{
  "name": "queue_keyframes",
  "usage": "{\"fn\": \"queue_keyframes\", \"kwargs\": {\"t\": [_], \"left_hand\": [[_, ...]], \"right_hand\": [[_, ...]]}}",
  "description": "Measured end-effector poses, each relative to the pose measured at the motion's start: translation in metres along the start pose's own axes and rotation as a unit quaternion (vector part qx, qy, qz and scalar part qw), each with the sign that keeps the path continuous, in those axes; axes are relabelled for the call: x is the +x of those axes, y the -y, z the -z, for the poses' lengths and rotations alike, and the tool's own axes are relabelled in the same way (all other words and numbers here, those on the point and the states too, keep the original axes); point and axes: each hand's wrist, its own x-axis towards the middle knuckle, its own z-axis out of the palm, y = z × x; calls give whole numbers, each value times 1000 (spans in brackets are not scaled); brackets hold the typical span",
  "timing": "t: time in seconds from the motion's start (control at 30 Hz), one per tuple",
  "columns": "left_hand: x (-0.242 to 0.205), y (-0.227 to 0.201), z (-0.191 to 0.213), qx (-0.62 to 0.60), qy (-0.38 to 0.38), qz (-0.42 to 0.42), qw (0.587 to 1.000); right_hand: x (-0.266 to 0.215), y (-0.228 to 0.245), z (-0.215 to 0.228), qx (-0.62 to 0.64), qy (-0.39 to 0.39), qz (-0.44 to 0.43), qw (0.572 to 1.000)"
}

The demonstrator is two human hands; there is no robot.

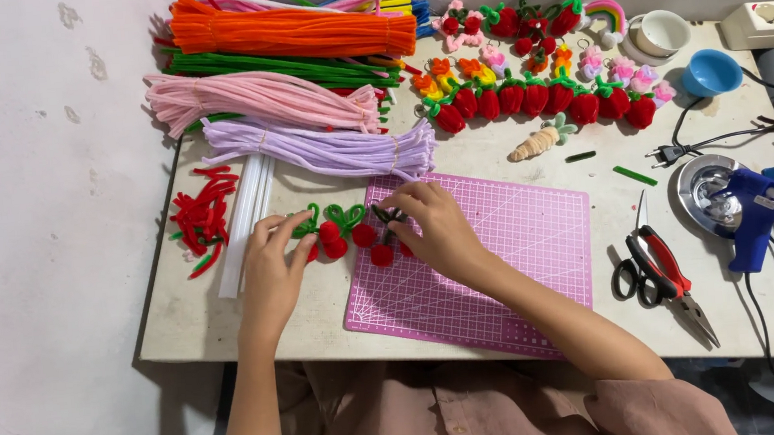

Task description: Assembling decorative cherries from pipe cleaners using a hot glue gun and pliers.

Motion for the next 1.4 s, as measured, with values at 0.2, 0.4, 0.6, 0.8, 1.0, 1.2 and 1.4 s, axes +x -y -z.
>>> {"fn": "queue_keyframes", "kwargs": {"t": [0.2,0.4,0.6,0.8,1.0,1.2,1.4], "left_hand": [[-3,14,-32,121,5,3,993],[-5,6,-38,-8,-60,-29,998],[-5,10,-30,-18,-22,-15,999],[-7,3,-19,45,-27,-2,999],[-11,8,-30,69,-70,-53,994],[39,34,-18,128,-14,-95,987],[58,27,-36,275,92,-56,955]], "right_hand": [[-2,15,-31,-34,47,36,998],[1,7,-40,15,70,-15,997],[-5,-7,-44,91,41,-34,994],[-2,-9,-36,128,45,-41,990],[7,-10,35,100,96,-92,986],[1,-28,-6,36,42,-4,998],[8,-11,-32,-106,-3,82,991]]}}
